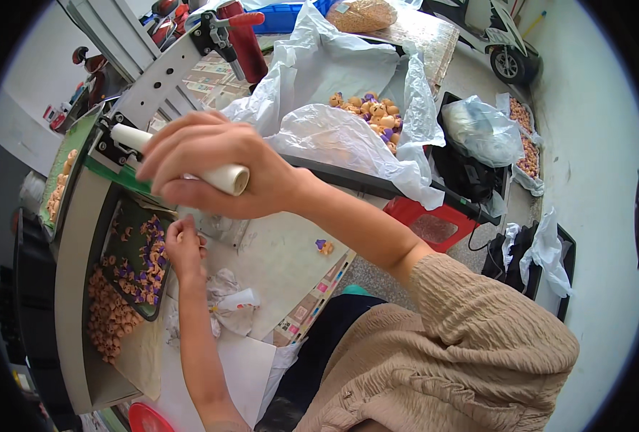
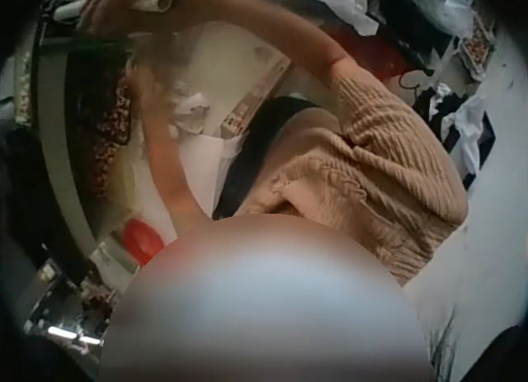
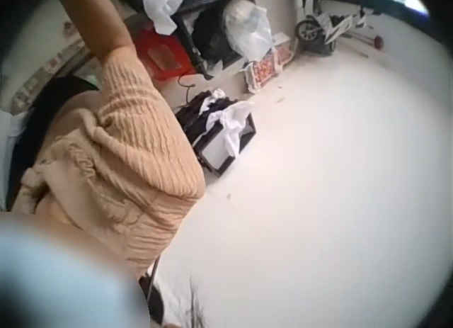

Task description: The person is applying glue to small figurine parts and assembling them on a workbench.

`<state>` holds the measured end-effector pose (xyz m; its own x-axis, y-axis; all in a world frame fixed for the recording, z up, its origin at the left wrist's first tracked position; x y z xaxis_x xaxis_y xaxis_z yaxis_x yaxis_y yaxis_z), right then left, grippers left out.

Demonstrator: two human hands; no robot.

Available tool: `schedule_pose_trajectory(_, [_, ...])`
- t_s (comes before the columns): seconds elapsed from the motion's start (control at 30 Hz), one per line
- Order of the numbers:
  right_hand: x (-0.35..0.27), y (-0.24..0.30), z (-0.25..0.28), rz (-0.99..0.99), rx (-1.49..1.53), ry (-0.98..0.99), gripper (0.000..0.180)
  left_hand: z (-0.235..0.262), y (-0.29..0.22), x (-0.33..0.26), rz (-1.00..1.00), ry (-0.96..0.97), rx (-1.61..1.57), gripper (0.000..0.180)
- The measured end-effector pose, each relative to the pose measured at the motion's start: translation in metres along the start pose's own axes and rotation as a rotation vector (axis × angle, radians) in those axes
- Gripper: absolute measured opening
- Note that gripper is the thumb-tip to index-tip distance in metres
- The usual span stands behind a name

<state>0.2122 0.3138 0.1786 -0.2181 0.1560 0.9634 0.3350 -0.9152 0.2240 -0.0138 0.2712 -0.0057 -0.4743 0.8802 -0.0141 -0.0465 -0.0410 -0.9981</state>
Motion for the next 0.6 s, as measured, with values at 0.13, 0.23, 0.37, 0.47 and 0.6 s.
schedule_pose_trajectory(0.13, [-0.060, 0.017, -0.004, -0.351, -0.195, -0.109, 0.037, 0.027, -0.018, -0.038, 0.333, -0.038, -0.563, 0.024])
schedule_pose_trajectory(0.23, [-0.132, 0.015, -0.032, -0.604, -0.244, 0.243, 0.041, 0.025, -0.040, -0.070, 0.484, -0.187, -0.845, 0.028])
schedule_pose_trajectory(0.37, [-0.186, 0.038, -0.086, -0.759, -0.249, 0.445, 0.035, 0.054, -0.025, -0.114, 0.425, 0.015, -1.159, 0.024])
schedule_pose_trajectory(0.47, [-0.199, 0.043, -0.105, -0.859, -0.302, 0.598, 0.034, 0.058, -0.023, -0.151, 0.377, 0.194, -1.307, 0.025])
schedule_pose_trajectory(0.6, [-0.205, 0.042, -0.114, -0.867, -0.325, 0.614, 0.033, 0.060, -0.008, -0.195, 0.371, 0.115, -1.411, 0.030])
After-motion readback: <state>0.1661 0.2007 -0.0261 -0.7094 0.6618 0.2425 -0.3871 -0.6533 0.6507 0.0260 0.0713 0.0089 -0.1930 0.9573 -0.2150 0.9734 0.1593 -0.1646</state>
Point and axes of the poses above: each hand's wrist, its own x-axis towards the middle knuckle, its own z-axis out of the back of the hand, y = z × x, the point moved 2 cm from there along x, towards the middle knuckle, and after that the axes turned 6 degrees about -z, right-handed, at the moved point
